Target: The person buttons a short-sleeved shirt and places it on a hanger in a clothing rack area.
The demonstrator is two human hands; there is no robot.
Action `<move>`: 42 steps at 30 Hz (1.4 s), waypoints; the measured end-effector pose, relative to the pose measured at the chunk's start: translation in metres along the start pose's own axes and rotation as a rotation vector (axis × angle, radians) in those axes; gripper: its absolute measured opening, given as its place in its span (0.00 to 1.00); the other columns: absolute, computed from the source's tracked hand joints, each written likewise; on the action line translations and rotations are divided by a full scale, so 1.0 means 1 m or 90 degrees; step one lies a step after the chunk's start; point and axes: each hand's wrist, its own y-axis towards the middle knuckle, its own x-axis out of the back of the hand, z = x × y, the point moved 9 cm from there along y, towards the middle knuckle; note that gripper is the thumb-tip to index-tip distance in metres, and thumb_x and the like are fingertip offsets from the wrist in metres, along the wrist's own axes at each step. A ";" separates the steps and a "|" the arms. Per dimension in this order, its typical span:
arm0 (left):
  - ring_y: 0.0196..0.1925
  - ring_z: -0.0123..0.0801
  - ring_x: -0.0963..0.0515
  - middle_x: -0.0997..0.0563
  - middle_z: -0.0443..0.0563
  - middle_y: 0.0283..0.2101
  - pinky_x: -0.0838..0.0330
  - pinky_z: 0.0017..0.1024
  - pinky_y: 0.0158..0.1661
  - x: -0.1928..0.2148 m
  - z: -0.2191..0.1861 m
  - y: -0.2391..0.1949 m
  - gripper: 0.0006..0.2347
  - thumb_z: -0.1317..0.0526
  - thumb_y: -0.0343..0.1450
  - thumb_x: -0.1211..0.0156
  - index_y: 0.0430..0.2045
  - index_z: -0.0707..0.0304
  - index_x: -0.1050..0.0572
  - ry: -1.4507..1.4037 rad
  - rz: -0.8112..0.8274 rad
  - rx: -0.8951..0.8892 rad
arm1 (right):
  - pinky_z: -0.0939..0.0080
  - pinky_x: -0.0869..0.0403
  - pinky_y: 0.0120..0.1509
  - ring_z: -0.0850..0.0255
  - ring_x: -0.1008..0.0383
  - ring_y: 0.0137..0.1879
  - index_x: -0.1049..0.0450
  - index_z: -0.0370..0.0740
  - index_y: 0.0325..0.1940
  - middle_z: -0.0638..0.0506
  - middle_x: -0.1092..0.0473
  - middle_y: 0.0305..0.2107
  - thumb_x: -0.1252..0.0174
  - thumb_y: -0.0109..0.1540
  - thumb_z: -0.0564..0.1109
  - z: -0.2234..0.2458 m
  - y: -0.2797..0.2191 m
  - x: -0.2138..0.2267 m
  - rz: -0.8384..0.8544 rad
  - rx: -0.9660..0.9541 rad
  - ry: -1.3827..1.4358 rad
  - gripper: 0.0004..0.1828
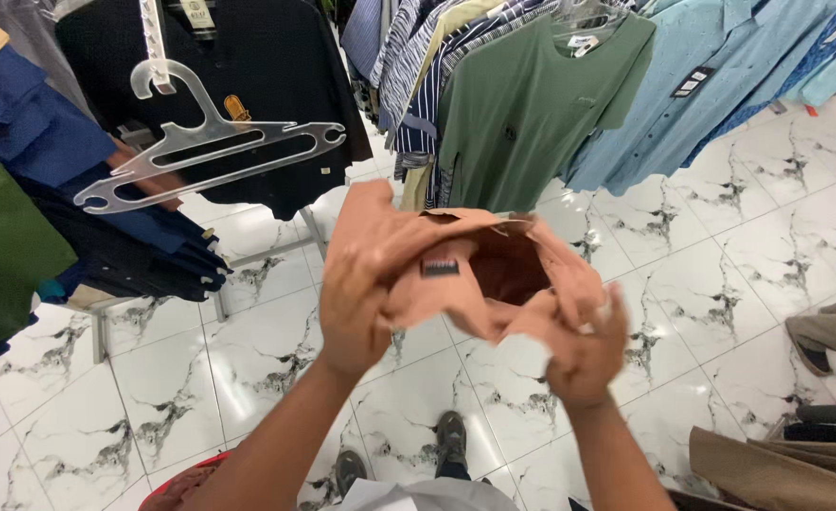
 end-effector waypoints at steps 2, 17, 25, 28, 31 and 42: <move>0.61 0.60 0.26 0.22 0.53 0.60 0.38 0.59 0.61 -0.065 -0.007 -0.068 0.02 0.64 0.67 0.42 0.29 0.61 0.27 0.076 0.349 -0.065 | 0.47 0.27 0.56 0.47 0.24 0.46 0.27 0.43 0.28 0.46 0.26 0.31 0.45 0.64 0.47 -0.009 -0.078 -0.092 0.681 -0.079 -0.089 0.11; 0.19 0.26 0.35 0.31 0.41 0.14 0.46 0.26 0.22 -0.001 0.026 -0.013 0.17 0.58 0.72 0.35 0.12 0.57 0.33 -0.441 0.467 0.827 | 0.65 0.41 0.24 0.64 0.39 0.21 0.33 0.46 0.31 0.55 0.39 0.15 0.43 0.66 0.47 -0.131 -0.096 -0.078 0.281 -0.799 0.196 0.09; 0.20 0.21 0.36 0.33 0.42 0.13 0.41 0.23 0.24 0.065 0.002 0.096 0.17 0.57 0.75 0.40 0.12 0.56 0.31 -0.391 0.254 0.732 | 0.72 0.37 0.50 0.72 0.37 0.44 0.32 0.42 0.51 0.56 0.33 0.39 0.49 0.74 0.41 -0.052 0.061 -0.057 0.101 -0.483 0.258 0.02; 0.23 0.17 0.35 0.34 0.41 0.13 0.39 0.20 0.25 0.068 0.022 0.113 0.17 0.59 0.77 0.43 0.13 0.58 0.29 -0.408 0.177 0.612 | 0.67 0.33 0.52 0.67 0.34 0.46 0.32 0.37 0.54 0.51 0.32 0.42 0.49 0.77 0.38 -0.048 0.071 -0.054 0.084 -0.406 0.225 0.03; 0.23 0.17 0.35 0.34 0.43 0.14 0.38 0.20 0.26 0.085 0.029 0.130 0.17 0.60 0.78 0.44 0.15 0.58 0.29 -0.380 0.140 0.530 | 0.64 0.31 0.53 0.62 0.31 0.50 0.31 0.38 0.54 0.49 0.31 0.47 0.47 0.77 0.38 -0.031 0.076 -0.058 0.087 -0.374 0.149 0.02; 0.37 0.33 0.24 0.24 0.52 0.32 0.29 0.27 0.40 0.116 0.027 0.104 0.15 0.50 0.77 0.49 0.35 0.65 0.27 -0.489 -0.037 0.902 | 0.52 0.36 0.52 0.52 0.38 0.46 0.33 0.37 0.45 0.47 0.40 0.41 0.39 0.61 0.37 0.059 -0.004 -0.117 0.123 -0.077 0.126 0.11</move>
